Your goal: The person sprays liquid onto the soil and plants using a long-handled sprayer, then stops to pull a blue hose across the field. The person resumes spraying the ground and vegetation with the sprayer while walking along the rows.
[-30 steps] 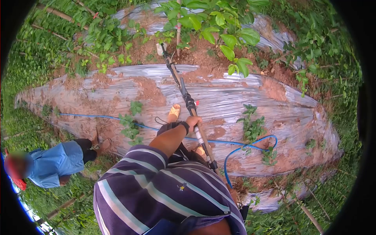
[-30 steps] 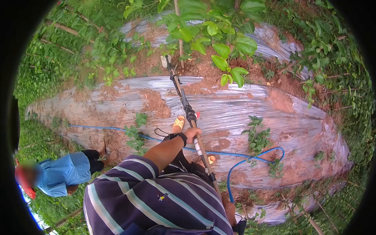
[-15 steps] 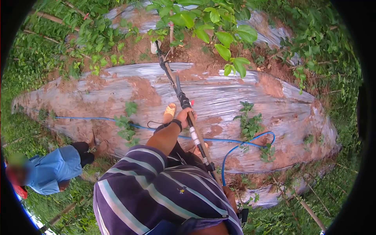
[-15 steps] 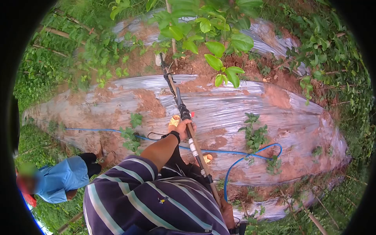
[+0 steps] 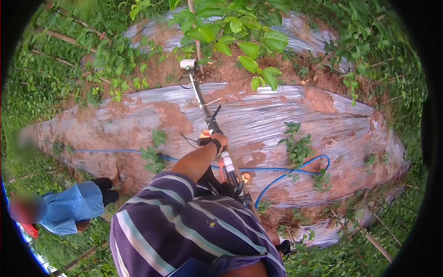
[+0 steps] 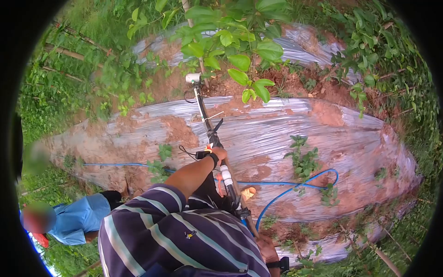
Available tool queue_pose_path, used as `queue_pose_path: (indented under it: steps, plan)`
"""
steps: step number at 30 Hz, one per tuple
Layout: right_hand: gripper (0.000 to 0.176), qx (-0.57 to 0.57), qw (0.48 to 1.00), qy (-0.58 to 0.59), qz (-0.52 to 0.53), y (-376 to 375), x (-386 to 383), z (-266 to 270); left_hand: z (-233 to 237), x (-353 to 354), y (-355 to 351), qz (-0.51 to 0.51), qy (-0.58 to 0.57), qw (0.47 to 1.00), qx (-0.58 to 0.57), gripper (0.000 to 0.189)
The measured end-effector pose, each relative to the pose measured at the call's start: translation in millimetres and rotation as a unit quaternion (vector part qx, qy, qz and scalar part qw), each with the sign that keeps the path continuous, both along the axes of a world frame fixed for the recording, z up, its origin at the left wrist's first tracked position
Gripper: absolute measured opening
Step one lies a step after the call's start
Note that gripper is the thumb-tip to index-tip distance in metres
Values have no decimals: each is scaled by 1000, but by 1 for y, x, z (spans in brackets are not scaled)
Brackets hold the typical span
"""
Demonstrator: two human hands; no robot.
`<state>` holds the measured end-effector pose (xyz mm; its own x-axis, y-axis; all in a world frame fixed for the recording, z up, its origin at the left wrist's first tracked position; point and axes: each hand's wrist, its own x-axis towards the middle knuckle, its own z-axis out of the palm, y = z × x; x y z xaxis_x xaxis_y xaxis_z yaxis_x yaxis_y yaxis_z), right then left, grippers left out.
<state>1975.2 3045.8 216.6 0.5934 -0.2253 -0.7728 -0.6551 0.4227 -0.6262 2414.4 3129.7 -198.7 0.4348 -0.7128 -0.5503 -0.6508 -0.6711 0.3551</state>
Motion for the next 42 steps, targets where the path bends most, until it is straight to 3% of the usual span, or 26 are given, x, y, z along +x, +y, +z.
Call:
queue_pose_path:
  steps: [4,6,8,9,10,11,12,13,14,15,19,22,23,24,30,31,34,39,42]
  plan:
    - [19,-34,999,0,11,4,-18,-5,20,-10,-26,76,-47,986,139,29]
    - [20,100,988,-43,-111,6,-17,2,21,-14,-32,96,-63,977,180,39]
    - [20,123,984,-36,-122,0,-15,2,25,-15,-32,137,-70,972,178,49]
    - [19,141,980,-19,-142,-4,-16,1,33,-18,-22,184,-54,979,66,36]
    - [19,158,974,2,-163,-7,-22,0,108,-26,-16,397,103,910,-56,21]
    - [18,139,985,-47,-89,-15,-35,-13,120,-30,-8,478,248,829,-152,15]
    - [18,140,986,-48,-81,-19,-48,-29,130,-34,-3,535,384,711,-245,12]
    - [17,-30,998,-28,45,-22,-57,-39,144,-39,-3,539,383,708,-249,12]
    - [16,-200,965,-7,169,-26,-68,-47,158,-47,-7,631,434,593,-247,13]
    - [16,-240,956,5,169,-26,-48,-17,163,-52,-10,707,478,463,-240,16]
    - [23,-336,925,37,171,-36,-45,2,191,-61,-5,723,465,436,-268,22]
    - [25,-314,935,30,161,-41,-40,16,179,-68,4,742,474,406,-245,24]
    - [27,-304,921,113,216,-44,-32,27,172,-71,10,723,498,393,-274,25]
    - [27,-306,919,111,223,-46,-24,26,165,-73,15,726,497,387,-277,25]
    - [29,-292,921,97,239,-30,9,18,183,-55,57,756,494,345,-256,19]
    - [28,-302,917,118,234,-28,22,20,158,-48,66,745,498,341,-285,17]
    - [26,-316,905,27,282,-28,56,-3,161,-12,85,756,480,339,-288,15]
    - [22,-318,900,8,298,-11,153,3,126,68,113,732,465,360,-343,10]
    - [21,-319,898,21,303,6,206,4,131,117,129,719,487,359,-342,12]
